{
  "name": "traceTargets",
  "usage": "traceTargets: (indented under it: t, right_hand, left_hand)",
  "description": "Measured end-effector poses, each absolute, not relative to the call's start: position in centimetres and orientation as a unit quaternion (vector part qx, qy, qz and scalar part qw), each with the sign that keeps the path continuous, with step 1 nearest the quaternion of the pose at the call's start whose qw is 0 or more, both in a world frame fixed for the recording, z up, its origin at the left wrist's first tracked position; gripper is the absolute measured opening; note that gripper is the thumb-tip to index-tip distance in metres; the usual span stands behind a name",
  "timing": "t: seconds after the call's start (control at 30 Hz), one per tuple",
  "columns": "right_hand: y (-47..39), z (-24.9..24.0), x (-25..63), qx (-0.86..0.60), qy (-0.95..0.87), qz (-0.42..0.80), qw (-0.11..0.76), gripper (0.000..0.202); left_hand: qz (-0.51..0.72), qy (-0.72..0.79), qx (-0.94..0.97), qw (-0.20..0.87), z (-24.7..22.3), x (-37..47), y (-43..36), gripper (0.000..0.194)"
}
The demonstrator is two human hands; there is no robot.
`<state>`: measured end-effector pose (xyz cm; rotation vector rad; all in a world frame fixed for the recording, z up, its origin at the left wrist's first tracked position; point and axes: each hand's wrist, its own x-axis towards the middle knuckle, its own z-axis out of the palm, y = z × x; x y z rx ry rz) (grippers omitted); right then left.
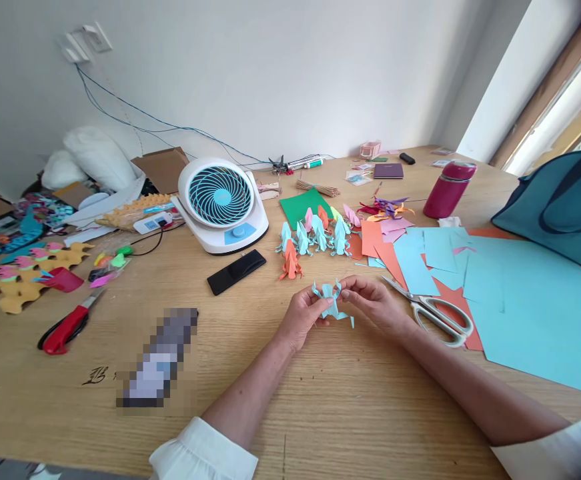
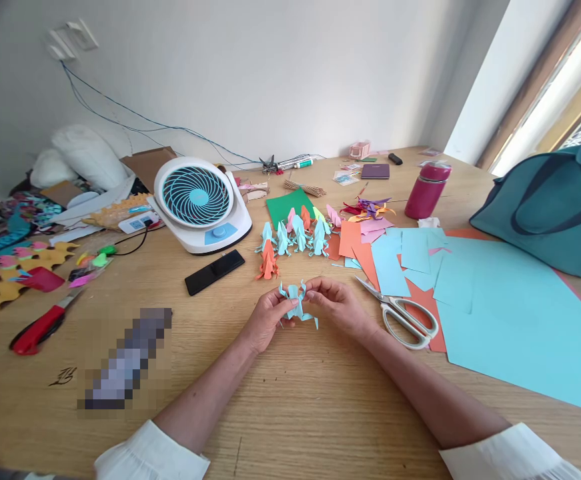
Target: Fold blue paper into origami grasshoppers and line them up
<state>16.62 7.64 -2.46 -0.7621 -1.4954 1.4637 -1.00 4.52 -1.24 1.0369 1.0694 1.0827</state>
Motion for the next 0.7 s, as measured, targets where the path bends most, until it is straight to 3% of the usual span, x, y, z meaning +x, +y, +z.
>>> traceTargets:
  t: [0.4,0.7]
  right_hand:
    - [8.1,-2.1,17.0,-0.331,-0.601,0.609,0.397,0.035]
    - [7.2,-2.7,16.0,-0.366,-0.623,0.545,0.425,0.041]
  left_hand:
    - [0.479,0.463,0.527,0.528,-2.5,-0.8,4.8,0.024]
    - [0.515,0.49,0.544,0.447,-3.0,-0.3,4.4,0.019]
